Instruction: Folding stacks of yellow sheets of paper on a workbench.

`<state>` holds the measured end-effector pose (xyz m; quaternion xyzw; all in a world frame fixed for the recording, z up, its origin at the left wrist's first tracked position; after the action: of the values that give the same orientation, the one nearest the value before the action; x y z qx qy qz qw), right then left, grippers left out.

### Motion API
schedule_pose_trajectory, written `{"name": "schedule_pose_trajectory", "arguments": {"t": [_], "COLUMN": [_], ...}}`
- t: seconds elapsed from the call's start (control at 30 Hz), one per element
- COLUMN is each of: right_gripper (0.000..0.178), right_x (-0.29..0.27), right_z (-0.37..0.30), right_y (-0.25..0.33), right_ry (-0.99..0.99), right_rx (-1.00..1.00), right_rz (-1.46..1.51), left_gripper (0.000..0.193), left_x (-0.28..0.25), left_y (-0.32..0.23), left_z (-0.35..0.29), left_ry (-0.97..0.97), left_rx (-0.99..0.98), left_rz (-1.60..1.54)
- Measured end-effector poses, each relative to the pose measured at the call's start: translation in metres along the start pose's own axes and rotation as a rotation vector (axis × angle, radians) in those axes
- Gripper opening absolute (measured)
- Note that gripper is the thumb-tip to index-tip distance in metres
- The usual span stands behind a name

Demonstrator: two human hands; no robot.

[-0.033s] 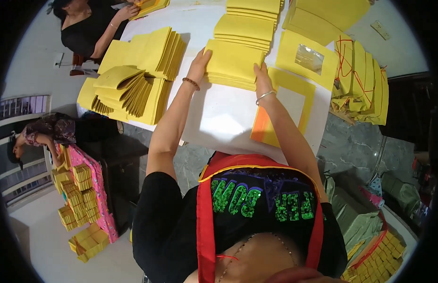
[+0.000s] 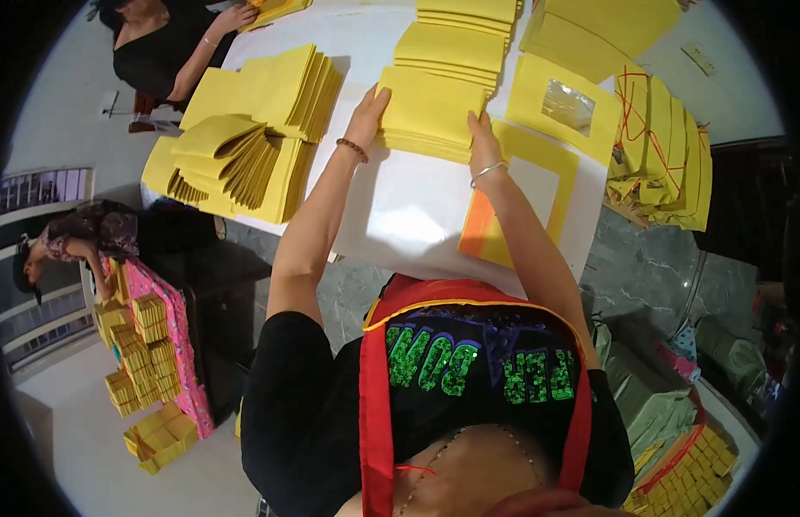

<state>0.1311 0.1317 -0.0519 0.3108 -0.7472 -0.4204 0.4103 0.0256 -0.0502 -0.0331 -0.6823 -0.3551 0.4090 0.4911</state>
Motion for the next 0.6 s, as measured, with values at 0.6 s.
{"name": "schedule_pose_trajectory", "arguments": {"t": [0.6], "right_gripper": [0.058], "right_x": [-0.010], "right_z": [0.000], "right_y": [0.005], "right_ry": [0.026], "right_rx": [0.069], "right_rz": [0.057], "left_gripper": [0.053], "left_x": [0.010], "left_y": [-0.014], "left_z": [-0.008], "left_ry": [0.195], "left_rx": [-0.437], "left_rz": [0.037]}}
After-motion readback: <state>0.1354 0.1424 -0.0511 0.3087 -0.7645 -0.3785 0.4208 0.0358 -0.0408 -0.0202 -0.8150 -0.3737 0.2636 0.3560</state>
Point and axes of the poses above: each hand's wrist, its own z-axis towards the middle knuckle, its own x-axis out of the palm, y = z × x, the point moved 3 cm from there along z, towards the middle knuckle, and after that the axes turned 14 degrees about z, right-handed, at the moved point
